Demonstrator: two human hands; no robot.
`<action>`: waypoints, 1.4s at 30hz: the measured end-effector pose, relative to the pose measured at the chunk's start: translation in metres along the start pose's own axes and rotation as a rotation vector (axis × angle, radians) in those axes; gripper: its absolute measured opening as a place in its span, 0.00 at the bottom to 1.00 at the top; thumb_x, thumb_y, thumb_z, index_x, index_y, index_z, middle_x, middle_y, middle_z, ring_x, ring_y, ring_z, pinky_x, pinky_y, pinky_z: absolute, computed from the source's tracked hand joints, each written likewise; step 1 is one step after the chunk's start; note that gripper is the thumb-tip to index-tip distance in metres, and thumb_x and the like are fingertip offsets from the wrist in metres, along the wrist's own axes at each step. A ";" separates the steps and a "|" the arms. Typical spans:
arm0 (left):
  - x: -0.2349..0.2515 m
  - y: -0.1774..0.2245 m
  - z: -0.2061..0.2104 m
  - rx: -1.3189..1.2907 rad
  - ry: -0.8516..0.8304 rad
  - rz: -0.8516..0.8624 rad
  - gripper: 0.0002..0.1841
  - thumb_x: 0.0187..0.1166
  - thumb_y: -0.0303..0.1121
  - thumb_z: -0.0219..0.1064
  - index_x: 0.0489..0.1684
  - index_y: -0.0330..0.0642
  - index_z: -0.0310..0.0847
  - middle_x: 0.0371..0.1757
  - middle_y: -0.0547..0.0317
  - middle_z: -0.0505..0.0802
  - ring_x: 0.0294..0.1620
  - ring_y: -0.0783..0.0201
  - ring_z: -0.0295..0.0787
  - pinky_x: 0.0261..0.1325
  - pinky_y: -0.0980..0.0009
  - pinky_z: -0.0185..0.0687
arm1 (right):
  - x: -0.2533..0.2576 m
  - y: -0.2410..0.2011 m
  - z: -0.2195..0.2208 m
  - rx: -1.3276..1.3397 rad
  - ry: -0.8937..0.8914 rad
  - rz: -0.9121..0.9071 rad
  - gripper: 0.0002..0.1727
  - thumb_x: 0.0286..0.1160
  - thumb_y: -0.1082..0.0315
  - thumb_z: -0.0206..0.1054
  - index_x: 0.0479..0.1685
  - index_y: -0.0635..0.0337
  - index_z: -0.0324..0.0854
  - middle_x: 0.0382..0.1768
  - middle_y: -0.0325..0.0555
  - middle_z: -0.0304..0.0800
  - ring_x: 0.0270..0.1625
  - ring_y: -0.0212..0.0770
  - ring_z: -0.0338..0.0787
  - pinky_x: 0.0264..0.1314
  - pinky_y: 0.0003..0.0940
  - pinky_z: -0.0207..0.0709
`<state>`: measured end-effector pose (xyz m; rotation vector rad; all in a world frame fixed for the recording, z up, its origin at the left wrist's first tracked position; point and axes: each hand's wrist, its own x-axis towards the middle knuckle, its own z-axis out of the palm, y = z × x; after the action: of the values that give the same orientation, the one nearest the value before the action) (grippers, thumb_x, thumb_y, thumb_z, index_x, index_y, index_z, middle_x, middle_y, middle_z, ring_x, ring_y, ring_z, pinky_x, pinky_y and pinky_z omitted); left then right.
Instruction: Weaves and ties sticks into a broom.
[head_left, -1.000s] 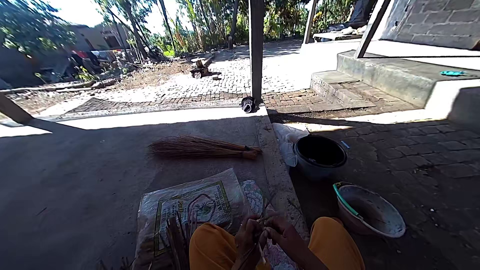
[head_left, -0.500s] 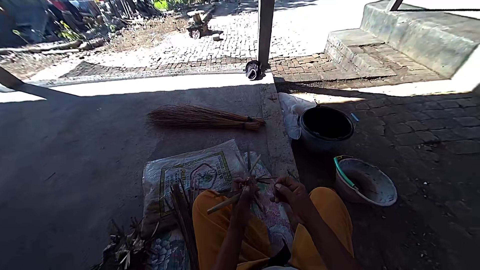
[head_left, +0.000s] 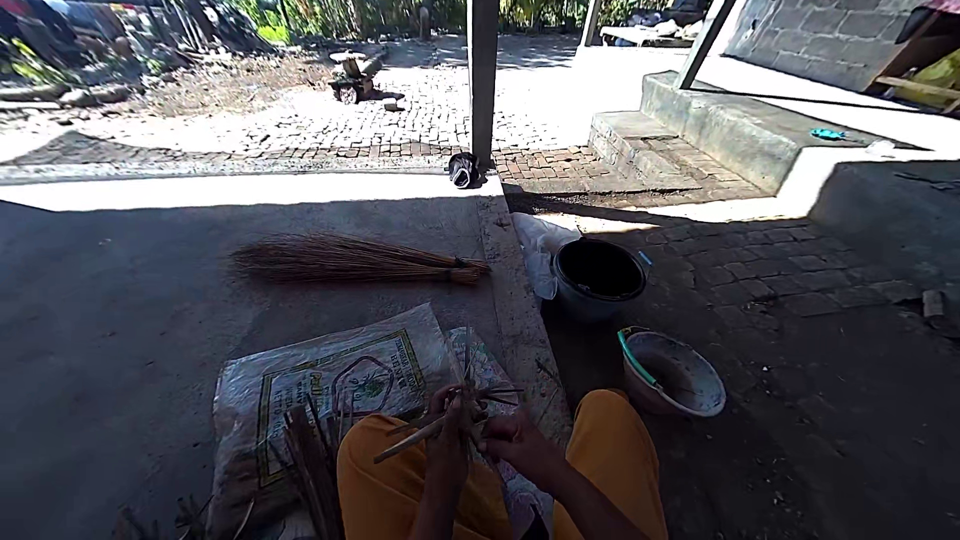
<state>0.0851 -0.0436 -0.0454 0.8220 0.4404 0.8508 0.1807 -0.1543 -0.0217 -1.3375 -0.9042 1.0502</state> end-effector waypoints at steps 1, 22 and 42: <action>0.000 0.000 -0.001 -0.040 0.020 -0.028 0.20 0.78 0.42 0.70 0.60 0.39 0.77 0.53 0.46 0.94 0.40 0.58 0.96 0.43 0.66 0.94 | -0.001 -0.001 -0.001 -0.030 -0.026 0.002 0.07 0.79 0.73 0.64 0.35 0.66 0.85 0.27 0.31 0.83 0.30 0.19 0.78 0.39 0.17 0.74; -0.002 0.007 0.016 -0.001 0.051 -0.054 0.19 0.93 0.47 0.48 0.72 0.50 0.76 0.61 0.56 0.90 0.55 0.61 0.92 0.61 0.65 0.88 | 0.004 -0.004 0.005 0.285 0.087 0.096 0.04 0.78 0.73 0.69 0.40 0.65 0.86 0.32 0.39 0.91 0.35 0.31 0.90 0.45 0.28 0.88; 0.007 0.019 0.000 0.108 0.153 0.134 0.19 0.92 0.48 0.53 0.71 0.51 0.76 0.64 0.59 0.87 0.57 0.63 0.89 0.62 0.65 0.87 | 0.000 -0.008 0.001 -0.048 -0.068 0.200 0.17 0.91 0.65 0.56 0.54 0.68 0.87 0.42 0.40 0.94 0.40 0.26 0.91 0.50 0.23 0.85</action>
<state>0.0806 -0.0306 -0.0309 0.8969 0.5743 1.0257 0.1800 -0.1532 -0.0140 -1.4619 -0.8634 1.2409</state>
